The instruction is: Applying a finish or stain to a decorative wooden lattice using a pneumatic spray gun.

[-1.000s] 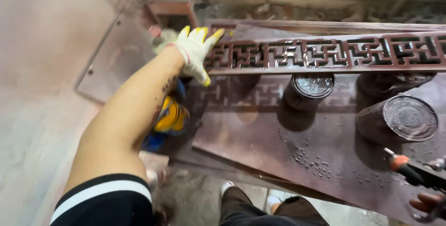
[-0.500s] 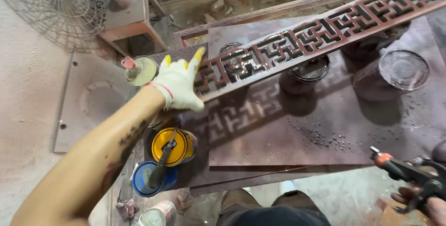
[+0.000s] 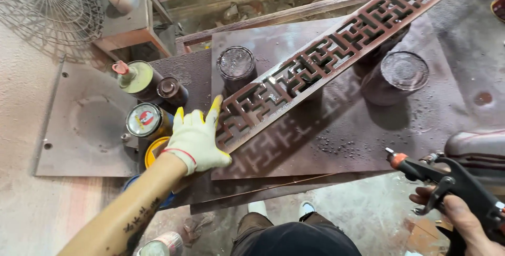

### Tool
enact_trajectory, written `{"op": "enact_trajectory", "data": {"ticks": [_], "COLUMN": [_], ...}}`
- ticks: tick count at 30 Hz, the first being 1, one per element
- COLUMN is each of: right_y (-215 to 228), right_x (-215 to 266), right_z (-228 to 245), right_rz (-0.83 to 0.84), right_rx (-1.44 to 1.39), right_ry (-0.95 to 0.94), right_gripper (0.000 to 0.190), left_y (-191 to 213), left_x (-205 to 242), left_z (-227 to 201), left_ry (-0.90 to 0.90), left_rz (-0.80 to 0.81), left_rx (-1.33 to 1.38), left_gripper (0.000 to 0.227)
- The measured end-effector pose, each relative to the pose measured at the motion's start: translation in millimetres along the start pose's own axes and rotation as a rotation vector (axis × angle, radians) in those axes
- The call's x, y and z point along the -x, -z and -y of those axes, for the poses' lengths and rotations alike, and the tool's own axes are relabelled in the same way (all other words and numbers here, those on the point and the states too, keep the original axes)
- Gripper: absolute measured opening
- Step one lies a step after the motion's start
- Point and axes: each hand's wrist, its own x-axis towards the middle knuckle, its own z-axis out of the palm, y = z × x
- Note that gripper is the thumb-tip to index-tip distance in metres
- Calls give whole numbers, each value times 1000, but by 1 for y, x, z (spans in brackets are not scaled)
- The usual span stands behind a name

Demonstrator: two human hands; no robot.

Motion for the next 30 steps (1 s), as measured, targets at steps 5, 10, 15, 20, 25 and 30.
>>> {"op": "enact_trajectory", "data": {"ticks": [5,10,15,20,25,30], "right_y": [-102,-76,-144,-198,-264,-338], "right_x": [102,74,100,114,144,214], "right_z": [117,105,155,178,198,206], "right_rz": [-111,107,105,309,283,197], "right_rx": [78,174,248,368,904,757], "right_ry": [168,260,36,190,223,528], "right_gripper": [58,63,61,52,54,19], "left_y": [-31,-22,-9,-142,-227,-219], "left_x": [5,33,136,216,208,162], "left_z": [-12,-8,-18,-26,-37,-17], "left_ry": [40,85,183,740,852,642], "left_rz": [-43,-155,-820,-923,-835,-622], "left_rx": [55,152,1075,1437,2113,2430], "left_gripper": [143,154,69,21,35,38]}}
